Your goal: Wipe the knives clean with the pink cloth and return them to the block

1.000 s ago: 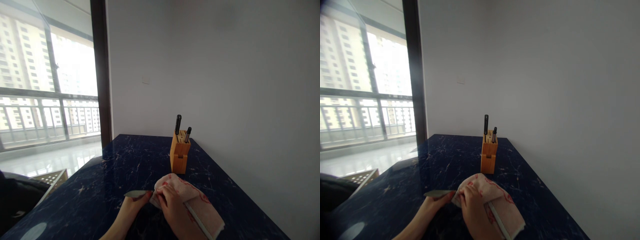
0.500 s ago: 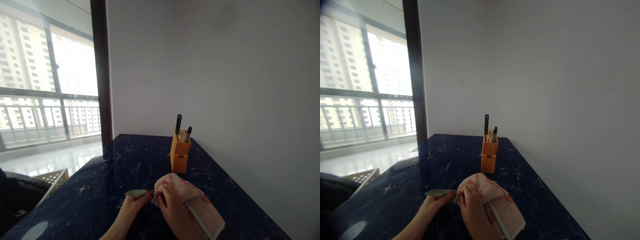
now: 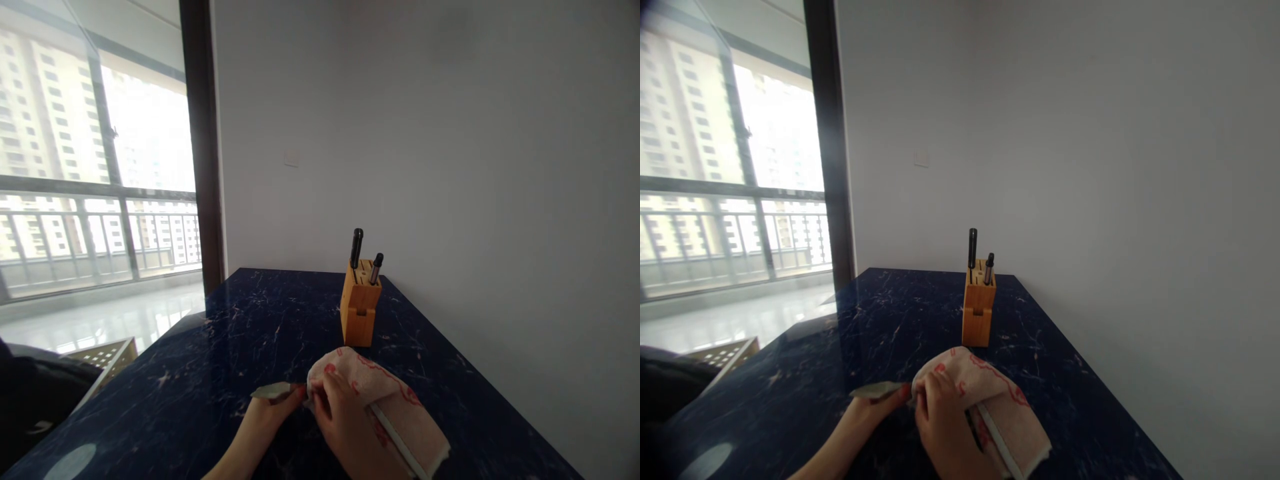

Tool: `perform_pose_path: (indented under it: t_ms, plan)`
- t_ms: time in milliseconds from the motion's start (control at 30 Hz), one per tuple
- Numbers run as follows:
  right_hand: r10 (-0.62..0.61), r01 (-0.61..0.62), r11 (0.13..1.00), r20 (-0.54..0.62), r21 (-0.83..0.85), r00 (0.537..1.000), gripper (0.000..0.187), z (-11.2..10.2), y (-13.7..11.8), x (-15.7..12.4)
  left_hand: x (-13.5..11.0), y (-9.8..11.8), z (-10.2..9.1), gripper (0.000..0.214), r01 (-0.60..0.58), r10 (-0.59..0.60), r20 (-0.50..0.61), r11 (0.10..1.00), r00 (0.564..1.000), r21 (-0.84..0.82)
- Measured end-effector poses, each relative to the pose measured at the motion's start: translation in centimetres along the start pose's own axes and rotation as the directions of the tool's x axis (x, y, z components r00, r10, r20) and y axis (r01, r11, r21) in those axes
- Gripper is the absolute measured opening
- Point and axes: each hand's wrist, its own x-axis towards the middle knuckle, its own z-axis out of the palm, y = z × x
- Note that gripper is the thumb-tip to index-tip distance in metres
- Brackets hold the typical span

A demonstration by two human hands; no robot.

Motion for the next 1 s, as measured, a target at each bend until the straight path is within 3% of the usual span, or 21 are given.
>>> perform_pose_path:
  t_ms: [167, 333, 500, 733, 1000]
  plan:
    - [-0.006, 0.007, 1.0, -0.035, 0.023, 0.999, 0.015, 0.1, 0.3, 0.0, 0.0, -0.4, 0.0, 0.024, -0.036, 0.035, 0.02, 0.997, 0.999, 0.067]
    - [0.042, -0.041, 0.999, -0.041, 0.016, 0.998, 0.016, -0.1, 1.0, 0.3, 0.0, -0.3, 0.1, 0.027, -0.048, 0.044, -0.039, 0.994, 0.998, -0.094]
    - [0.123, -0.123, 0.992, -0.049, 0.007, 0.991, 0.019, -0.5, 2.2, 0.7, 0.0, -0.1, -0.3, 0.031, 0.05, -0.057, -0.069, 0.994, 0.996, -0.094]
    - [0.026, -0.026, 1.0, -0.045, 0.004, 0.999, 0.02, -0.5, 1.1, 0.5, -0.1, -0.1, -0.4, 0.033, 0.064, -0.067, -0.055, 0.996, 0.996, -0.06]
    - [0.1, -0.093, 0.995, -0.162, 0.046, 0.982, 0.014, -0.7, 4.4, 1.4, 0.4, -0.4, -1.0, 0.035, 0.043, -0.054, -0.209, 0.997, 0.976, -0.056]
